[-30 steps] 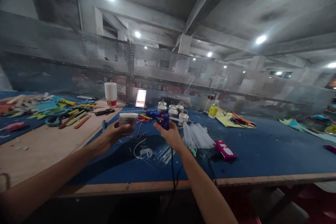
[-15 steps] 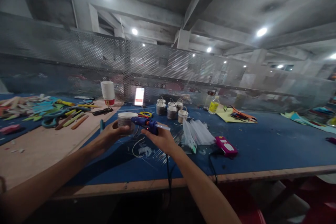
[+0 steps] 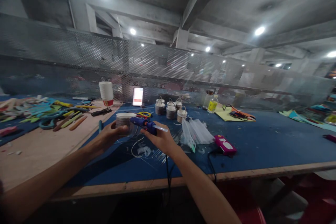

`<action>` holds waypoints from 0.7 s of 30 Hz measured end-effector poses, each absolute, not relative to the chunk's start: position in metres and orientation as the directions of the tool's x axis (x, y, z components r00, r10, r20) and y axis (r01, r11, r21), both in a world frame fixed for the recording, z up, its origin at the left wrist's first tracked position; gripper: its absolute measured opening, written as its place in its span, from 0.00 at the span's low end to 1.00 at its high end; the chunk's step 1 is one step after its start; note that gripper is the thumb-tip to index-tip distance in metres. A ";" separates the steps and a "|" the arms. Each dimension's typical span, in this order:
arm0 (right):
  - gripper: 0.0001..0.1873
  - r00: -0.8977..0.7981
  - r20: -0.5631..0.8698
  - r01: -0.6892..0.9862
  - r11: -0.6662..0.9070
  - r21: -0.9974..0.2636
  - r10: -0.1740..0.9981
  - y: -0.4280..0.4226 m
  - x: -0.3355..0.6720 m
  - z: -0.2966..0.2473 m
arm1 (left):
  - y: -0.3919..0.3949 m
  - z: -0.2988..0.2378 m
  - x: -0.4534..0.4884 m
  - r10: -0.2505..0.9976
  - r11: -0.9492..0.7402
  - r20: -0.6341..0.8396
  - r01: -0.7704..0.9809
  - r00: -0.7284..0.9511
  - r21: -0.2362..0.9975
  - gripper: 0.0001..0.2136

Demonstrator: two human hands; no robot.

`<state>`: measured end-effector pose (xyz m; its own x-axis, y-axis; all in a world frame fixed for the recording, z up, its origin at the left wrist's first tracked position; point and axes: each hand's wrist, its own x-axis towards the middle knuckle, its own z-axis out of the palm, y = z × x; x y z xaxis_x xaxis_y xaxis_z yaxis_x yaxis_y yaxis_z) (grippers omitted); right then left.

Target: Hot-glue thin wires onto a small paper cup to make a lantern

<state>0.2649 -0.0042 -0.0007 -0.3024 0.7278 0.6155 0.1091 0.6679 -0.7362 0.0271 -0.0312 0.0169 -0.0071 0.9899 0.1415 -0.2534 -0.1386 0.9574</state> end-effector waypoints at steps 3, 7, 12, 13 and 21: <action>0.20 -0.303 0.609 0.108 0.661 -0.743 0.733 -0.003 0.265 -0.001 | -0.029 0.016 0.025 0.990 -0.134 0.139 -0.256 -0.001 0.957 0.27; 0.21 -0.296 0.624 0.108 0.675 -0.730 0.723 -0.002 0.266 -0.002 | -0.027 0.015 0.022 0.993 -0.117 0.119 -0.258 -0.007 0.959 0.26; 0.20 -0.302 0.625 0.132 0.681 -0.721 0.720 -0.003 0.267 -0.001 | -0.030 0.018 0.023 0.992 -0.107 0.123 -0.280 0.039 0.954 0.25; 0.19 -0.302 0.629 0.124 0.683 -0.719 0.717 -0.003 0.267 0.000 | -0.031 0.019 0.023 0.992 -0.108 0.124 -0.279 0.039 0.954 0.25; 0.17 -0.312 0.610 0.064 0.657 -0.751 0.728 -0.006 0.268 0.003 | -0.029 0.017 0.022 0.992 -0.101 0.119 -0.288 0.048 0.952 0.26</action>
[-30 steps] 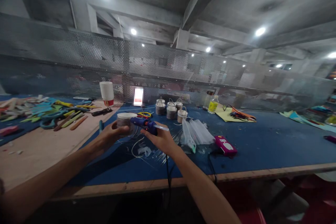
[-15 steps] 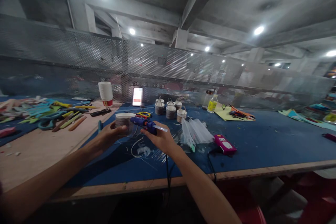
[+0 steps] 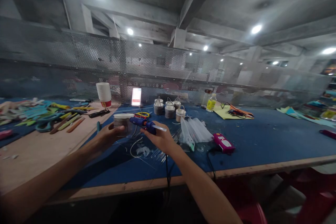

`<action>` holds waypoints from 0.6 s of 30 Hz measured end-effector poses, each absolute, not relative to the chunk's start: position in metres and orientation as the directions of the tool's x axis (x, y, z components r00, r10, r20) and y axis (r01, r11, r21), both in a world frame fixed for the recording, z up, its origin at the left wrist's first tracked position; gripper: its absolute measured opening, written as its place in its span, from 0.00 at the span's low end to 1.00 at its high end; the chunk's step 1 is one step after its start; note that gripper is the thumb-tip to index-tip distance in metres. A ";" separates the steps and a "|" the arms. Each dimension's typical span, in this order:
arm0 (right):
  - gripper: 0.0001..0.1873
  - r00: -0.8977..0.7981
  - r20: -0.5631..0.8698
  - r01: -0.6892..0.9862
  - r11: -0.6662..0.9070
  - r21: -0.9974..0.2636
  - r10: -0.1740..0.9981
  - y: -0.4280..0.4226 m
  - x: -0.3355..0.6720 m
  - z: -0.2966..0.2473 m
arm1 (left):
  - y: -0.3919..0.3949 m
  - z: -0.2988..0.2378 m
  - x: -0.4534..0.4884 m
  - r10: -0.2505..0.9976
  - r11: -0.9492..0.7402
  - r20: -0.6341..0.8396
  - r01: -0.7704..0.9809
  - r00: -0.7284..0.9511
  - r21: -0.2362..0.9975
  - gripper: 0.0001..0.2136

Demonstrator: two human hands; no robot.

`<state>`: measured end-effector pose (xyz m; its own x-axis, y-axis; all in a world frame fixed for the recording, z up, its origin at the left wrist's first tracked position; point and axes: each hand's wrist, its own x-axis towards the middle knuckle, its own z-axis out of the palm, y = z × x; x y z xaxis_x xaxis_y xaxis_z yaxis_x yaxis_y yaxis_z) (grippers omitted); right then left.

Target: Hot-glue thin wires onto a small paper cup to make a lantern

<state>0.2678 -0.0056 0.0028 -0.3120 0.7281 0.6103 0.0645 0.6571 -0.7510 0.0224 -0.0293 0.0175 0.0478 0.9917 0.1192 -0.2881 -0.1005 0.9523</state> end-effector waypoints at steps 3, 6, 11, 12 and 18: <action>0.17 -0.301 0.603 0.090 0.651 -0.754 0.739 -0.006 0.269 0.003 | -0.028 0.016 0.021 0.992 -0.094 0.113 -0.305 0.047 0.948 0.26; 0.16 -0.304 0.611 0.086 0.659 -0.747 0.731 -0.006 0.270 0.004 | -0.027 0.015 0.020 0.992 -0.084 0.108 -0.315 0.059 0.945 0.25; 0.17 -0.306 0.631 0.063 0.676 -0.734 0.713 -0.005 0.269 0.003 | -0.026 0.014 0.019 0.992 -0.081 0.106 -0.318 0.062 0.944 0.23; 0.17 -0.303 0.636 0.066 0.681 -0.729 0.710 -0.004 0.269 0.002 | -0.027 0.015 0.019 0.992 -0.084 0.109 -0.318 0.063 0.945 0.22; 0.18 -0.275 0.644 0.203 0.698 -0.687 0.714 0.002 0.270 -0.003 | -0.032 0.017 0.020 0.989 -0.086 0.117 -0.299 0.089 0.951 0.21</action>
